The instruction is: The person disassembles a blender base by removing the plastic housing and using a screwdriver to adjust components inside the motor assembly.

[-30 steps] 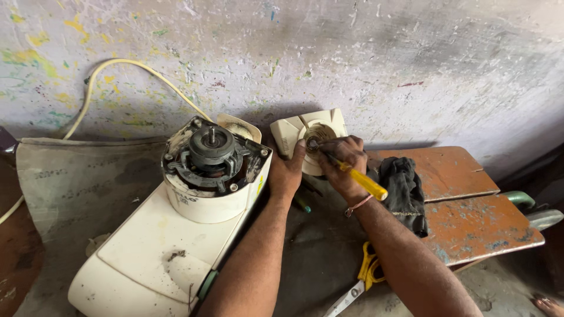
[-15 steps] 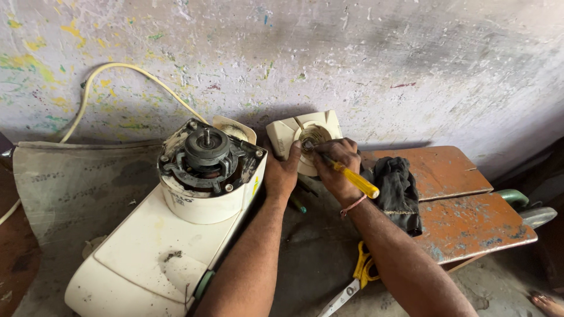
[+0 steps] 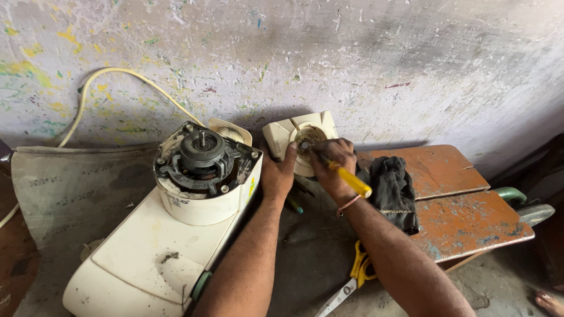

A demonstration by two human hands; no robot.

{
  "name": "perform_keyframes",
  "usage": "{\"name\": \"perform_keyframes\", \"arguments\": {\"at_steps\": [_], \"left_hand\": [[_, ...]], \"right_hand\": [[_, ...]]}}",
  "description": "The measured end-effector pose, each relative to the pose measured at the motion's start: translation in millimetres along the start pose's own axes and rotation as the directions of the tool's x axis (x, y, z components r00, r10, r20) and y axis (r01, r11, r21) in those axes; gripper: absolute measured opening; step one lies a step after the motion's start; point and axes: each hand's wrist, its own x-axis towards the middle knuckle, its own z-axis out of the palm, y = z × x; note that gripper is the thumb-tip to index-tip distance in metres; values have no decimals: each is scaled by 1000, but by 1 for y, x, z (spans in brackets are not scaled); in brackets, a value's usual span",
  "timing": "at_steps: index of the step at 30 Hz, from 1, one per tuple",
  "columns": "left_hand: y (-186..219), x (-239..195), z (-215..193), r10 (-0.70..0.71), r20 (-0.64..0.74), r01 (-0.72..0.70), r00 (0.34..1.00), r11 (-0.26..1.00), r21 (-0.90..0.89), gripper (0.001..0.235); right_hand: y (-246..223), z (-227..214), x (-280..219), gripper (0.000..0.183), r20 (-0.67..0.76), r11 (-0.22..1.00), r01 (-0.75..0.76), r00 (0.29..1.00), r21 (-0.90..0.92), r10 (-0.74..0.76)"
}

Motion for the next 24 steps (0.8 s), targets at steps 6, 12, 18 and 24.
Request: {"name": "perform_keyframes", "arguments": {"at_steps": [6,12,18,24], "left_hand": [[6,-1,-2,49,-16,-49,999,999,-11,103],[9,-2,-2,77,-39,-76,996,997,20,100],[11,-3,-2,59,-30,-58,998,998,31,100],[6,-3,-1,107,-44,-105,993,993,53,98]], "right_hand": [[-2,-1,0,16,1,1000,-6,1000,-4,6],[-5,-4,2,16,17,1000,-18,1000,-18,18],[-1,-5,2,17,36,998,-43,998,-40,44],[3,-5,0,14,9,993,-104,995,62,104]]}}
